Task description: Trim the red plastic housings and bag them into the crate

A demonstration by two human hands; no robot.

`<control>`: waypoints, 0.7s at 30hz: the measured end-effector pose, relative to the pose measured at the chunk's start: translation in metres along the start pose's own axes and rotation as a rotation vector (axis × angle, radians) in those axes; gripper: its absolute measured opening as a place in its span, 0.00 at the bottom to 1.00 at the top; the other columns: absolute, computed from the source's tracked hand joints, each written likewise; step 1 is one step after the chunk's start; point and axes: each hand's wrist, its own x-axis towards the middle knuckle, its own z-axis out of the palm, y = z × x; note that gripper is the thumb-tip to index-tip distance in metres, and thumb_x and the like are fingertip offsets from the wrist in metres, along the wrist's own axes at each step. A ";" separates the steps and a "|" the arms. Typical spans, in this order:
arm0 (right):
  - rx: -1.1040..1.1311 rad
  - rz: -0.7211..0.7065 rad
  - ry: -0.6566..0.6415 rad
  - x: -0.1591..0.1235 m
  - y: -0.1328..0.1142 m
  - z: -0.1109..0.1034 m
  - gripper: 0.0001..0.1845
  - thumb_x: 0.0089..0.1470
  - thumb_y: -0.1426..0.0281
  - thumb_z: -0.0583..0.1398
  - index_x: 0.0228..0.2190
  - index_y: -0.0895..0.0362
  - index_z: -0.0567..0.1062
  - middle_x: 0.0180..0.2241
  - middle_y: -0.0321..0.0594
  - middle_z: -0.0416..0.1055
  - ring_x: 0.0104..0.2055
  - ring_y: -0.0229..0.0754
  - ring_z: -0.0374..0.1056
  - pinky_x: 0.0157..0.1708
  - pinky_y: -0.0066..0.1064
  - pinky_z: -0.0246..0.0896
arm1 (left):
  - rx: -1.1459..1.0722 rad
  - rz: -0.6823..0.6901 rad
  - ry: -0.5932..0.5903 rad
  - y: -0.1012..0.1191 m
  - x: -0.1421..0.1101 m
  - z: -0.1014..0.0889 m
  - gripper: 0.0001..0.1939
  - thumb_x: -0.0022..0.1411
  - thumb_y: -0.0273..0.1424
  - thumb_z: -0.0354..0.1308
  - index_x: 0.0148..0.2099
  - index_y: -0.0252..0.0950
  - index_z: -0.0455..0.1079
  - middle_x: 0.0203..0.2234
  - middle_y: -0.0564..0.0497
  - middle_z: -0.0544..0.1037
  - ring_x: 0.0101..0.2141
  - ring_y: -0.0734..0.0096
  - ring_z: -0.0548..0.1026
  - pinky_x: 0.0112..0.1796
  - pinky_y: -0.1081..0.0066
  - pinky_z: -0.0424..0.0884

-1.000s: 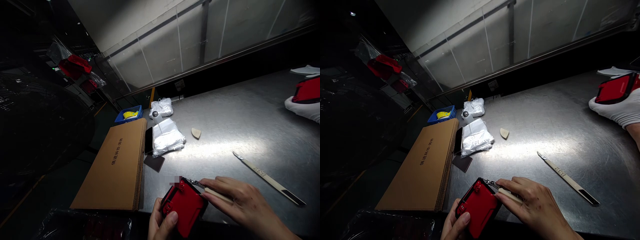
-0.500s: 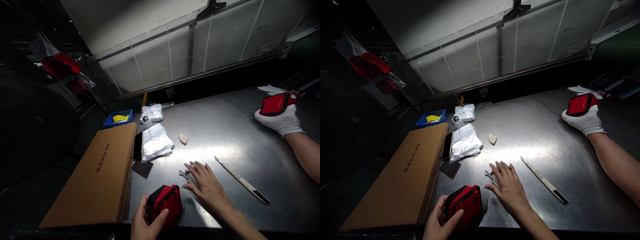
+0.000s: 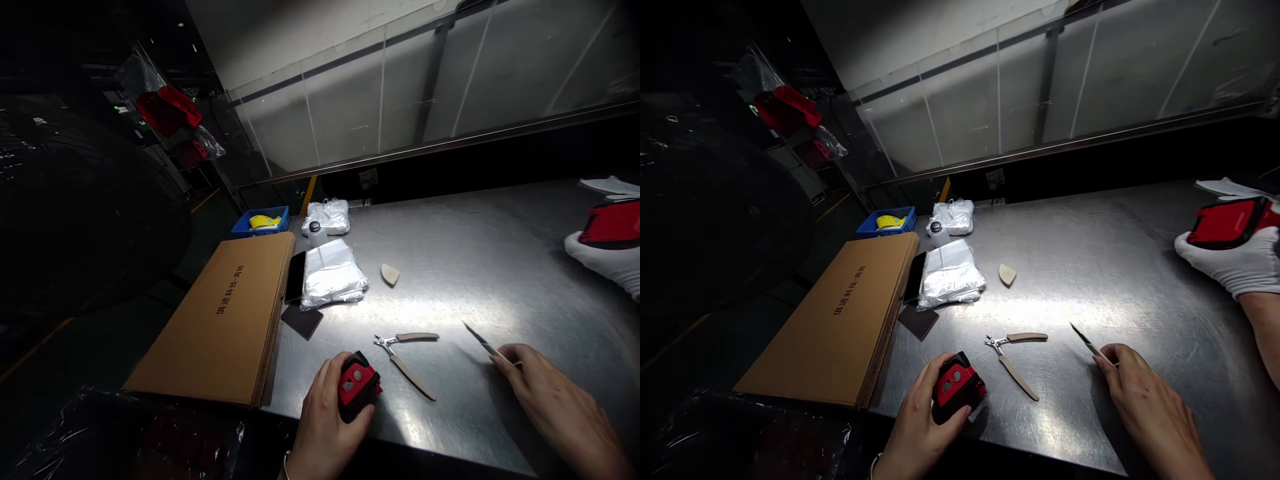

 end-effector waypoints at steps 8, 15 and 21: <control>0.893 0.335 -0.443 -0.024 -0.047 -0.011 0.24 0.51 0.50 0.64 0.45 0.51 0.77 0.31 0.43 0.81 0.26 0.50 0.79 0.25 0.37 0.77 | -0.143 -0.003 0.133 0.006 -0.024 0.001 0.23 0.48 0.22 0.67 0.48 0.40 0.74 0.39 0.48 0.83 0.38 0.58 0.80 0.42 0.67 0.73; 1.124 0.484 -0.750 -0.038 -0.099 -0.017 0.25 0.45 0.51 0.68 0.42 0.52 0.82 0.37 0.47 0.82 0.41 0.56 0.79 0.40 0.43 0.77 | -0.189 -0.250 -0.022 0.019 -0.055 -0.021 0.28 0.41 0.23 0.73 0.48 0.41 0.78 0.41 0.48 0.84 0.44 0.52 0.79 0.46 0.66 0.73; 1.081 0.378 -0.708 -0.071 -0.134 -0.020 0.19 0.55 0.49 0.61 0.35 0.52 0.79 0.24 0.37 0.72 0.25 0.39 0.68 0.23 0.26 0.67 | -0.061 -0.237 -0.018 0.001 -0.073 -0.024 0.30 0.45 0.26 0.72 0.53 0.40 0.75 0.46 0.46 0.82 0.46 0.51 0.79 0.49 0.64 0.73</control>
